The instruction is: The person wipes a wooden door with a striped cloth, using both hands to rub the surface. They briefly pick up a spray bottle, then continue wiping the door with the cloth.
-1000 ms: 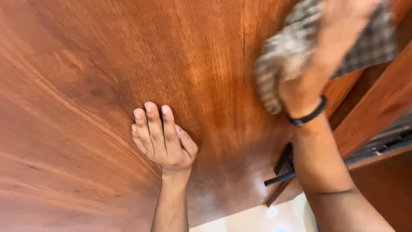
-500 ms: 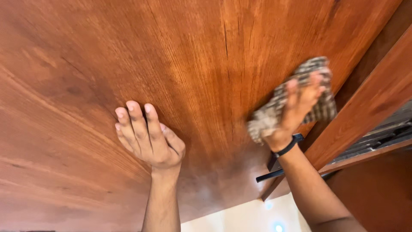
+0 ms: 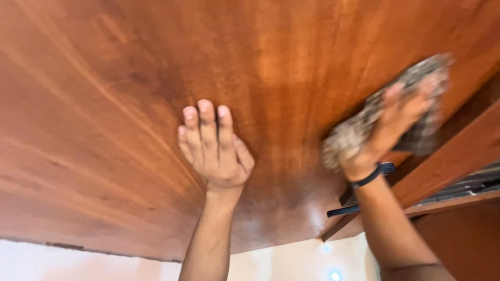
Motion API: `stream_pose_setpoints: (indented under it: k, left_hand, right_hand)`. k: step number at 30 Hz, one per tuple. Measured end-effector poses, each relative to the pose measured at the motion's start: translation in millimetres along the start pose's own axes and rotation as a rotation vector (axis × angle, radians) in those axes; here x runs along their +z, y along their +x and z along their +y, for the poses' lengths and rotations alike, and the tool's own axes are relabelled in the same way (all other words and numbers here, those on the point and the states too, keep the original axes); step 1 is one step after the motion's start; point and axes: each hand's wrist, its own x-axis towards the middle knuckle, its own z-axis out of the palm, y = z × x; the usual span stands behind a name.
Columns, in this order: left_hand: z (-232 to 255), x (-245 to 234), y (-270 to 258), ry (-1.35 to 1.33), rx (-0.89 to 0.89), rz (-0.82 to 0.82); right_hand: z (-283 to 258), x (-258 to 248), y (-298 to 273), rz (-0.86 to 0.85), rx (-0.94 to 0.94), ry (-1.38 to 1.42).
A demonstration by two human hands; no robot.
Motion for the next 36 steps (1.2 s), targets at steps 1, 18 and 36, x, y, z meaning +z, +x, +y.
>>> stream_pose_setpoints:
  k: [1, 18, 36]
  left_hand:
    - [2, 1, -1, 0.008, -0.010, -0.003]
    - [-103, -65, -6, 0.049, -0.168, 0.029]
    - [-126, -60, -10, 0.061, -0.078, 0.056]
  right_hand:
    - [-7, -6, 23, 0.032, 0.051, 0.161]
    - [-165, -2, 129, 0.059, -0.278, -0.578]
    - [-243, -43, 88, -0.125, -0.612, 0.233]
